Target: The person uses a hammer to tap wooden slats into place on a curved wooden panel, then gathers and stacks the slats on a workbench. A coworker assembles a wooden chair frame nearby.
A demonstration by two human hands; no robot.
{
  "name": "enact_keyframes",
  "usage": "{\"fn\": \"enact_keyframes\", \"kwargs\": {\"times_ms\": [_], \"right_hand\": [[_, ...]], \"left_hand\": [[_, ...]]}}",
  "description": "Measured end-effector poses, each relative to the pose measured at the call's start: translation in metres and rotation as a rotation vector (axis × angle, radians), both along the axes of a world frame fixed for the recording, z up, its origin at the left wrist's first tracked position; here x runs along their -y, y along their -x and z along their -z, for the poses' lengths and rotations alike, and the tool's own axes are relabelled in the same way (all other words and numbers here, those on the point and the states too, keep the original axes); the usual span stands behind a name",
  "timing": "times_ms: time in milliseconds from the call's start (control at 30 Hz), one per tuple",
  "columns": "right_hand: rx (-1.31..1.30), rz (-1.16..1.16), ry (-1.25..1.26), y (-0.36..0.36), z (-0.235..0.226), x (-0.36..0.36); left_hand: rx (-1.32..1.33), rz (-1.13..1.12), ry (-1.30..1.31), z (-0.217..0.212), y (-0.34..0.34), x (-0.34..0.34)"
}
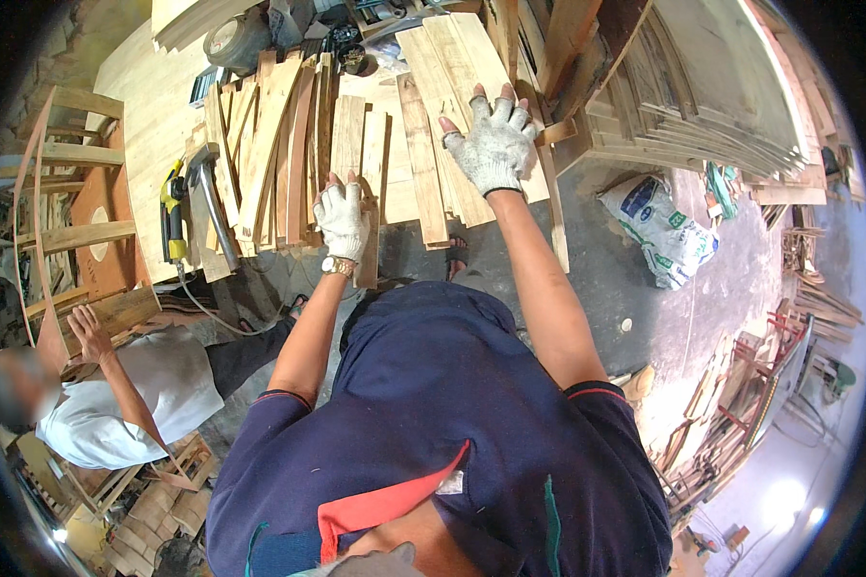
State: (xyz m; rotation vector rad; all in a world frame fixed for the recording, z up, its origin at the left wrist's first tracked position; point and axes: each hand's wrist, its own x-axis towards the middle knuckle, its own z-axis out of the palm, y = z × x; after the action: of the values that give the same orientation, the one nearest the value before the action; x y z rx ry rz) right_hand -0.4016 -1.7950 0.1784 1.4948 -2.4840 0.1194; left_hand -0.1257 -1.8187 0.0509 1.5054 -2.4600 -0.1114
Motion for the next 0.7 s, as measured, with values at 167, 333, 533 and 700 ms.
{"fn": "enact_keyframes", "kwargs": {"times_ms": [167,333,533,700], "right_hand": [[0.007,0.023,-0.045,0.001,-0.003,0.0],[-0.004,0.024,-0.031,0.002,-0.003,-0.001],[0.014,0.013,-0.028,0.0,-0.003,-0.002],[0.044,0.011,-0.022,-0.003,-0.007,0.0]], "left_hand": [[-0.176,-0.038,-0.056,-0.018,0.004,0.005],[-0.608,-0.064,-0.213,-0.035,0.048,-0.007],[-0.866,-0.001,-0.773,-0.025,0.106,-0.02],[-0.644,-0.082,-0.765,0.0,0.106,-0.028]]}}
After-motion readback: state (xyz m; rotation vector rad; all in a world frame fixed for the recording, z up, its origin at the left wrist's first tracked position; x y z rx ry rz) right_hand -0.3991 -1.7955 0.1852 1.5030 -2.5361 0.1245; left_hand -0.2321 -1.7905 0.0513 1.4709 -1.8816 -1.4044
